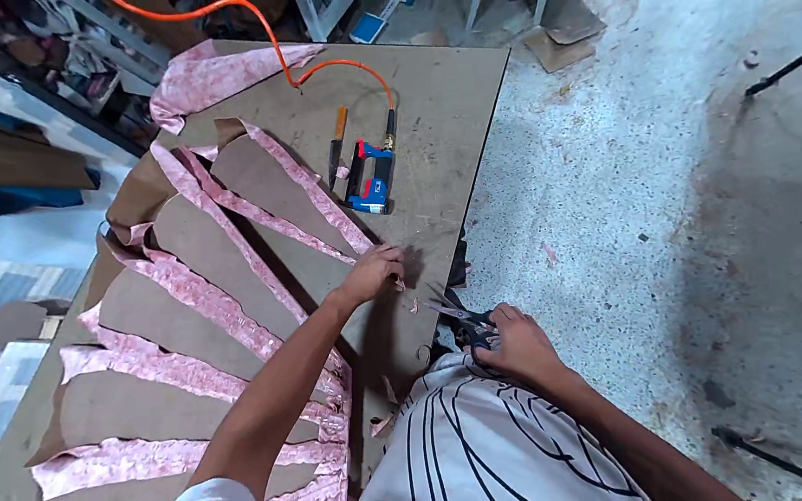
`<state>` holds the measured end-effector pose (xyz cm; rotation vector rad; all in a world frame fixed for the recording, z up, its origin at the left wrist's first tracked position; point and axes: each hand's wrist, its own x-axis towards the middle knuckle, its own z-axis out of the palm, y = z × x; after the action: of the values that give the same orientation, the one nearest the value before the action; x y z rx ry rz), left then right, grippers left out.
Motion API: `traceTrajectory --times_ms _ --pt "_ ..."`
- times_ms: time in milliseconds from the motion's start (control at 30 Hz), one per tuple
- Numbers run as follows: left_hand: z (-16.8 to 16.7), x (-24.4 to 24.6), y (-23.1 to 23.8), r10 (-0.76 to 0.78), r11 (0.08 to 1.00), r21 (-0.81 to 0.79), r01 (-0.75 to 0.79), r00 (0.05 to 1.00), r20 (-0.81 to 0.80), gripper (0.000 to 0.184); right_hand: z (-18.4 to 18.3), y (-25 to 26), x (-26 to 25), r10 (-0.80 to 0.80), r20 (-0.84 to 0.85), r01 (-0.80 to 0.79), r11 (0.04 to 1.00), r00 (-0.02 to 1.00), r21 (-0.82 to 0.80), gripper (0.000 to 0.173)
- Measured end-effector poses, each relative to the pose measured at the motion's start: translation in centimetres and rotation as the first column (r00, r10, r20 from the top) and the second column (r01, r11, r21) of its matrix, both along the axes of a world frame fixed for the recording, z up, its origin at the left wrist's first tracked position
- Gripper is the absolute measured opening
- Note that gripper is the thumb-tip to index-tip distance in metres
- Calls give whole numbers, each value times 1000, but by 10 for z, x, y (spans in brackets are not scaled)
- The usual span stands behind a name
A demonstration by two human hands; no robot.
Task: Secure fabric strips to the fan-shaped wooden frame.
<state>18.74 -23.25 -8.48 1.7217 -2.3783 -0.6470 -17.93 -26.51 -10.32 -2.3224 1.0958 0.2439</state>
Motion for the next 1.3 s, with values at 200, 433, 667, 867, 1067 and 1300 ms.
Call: traceTrajectory --times_ms 200,433,667,867,1067,1300 --pt "-8 3 44 224 960 -92 -266 920 -322 16 2 1 40 79 18 -78 996 997 -44 60" --pt "-5 -7 42 315 922 -153 -356 918 -239 5 -1 9 85 92 -1 -92 990 996 -107 57" --pt "-12 -31 47 464 848 -222 -482 876 -130 14 -3 13 106 97 -100 -108 988 990 -110 66" --pt "-23 -53 59 632 687 -239 -687 726 -270 14 8 15 111 162 -209 -159 987 964 34 64" --pt "-33 -75 57 654 649 -335 -683 726 -211 20 7 -2 119 134 -203 -134 991 970 17 66" --pt "-27 -76 42 686 663 -295 -688 716 -127 16 30 -7 121 191 -206 -182 981 960 62 57"
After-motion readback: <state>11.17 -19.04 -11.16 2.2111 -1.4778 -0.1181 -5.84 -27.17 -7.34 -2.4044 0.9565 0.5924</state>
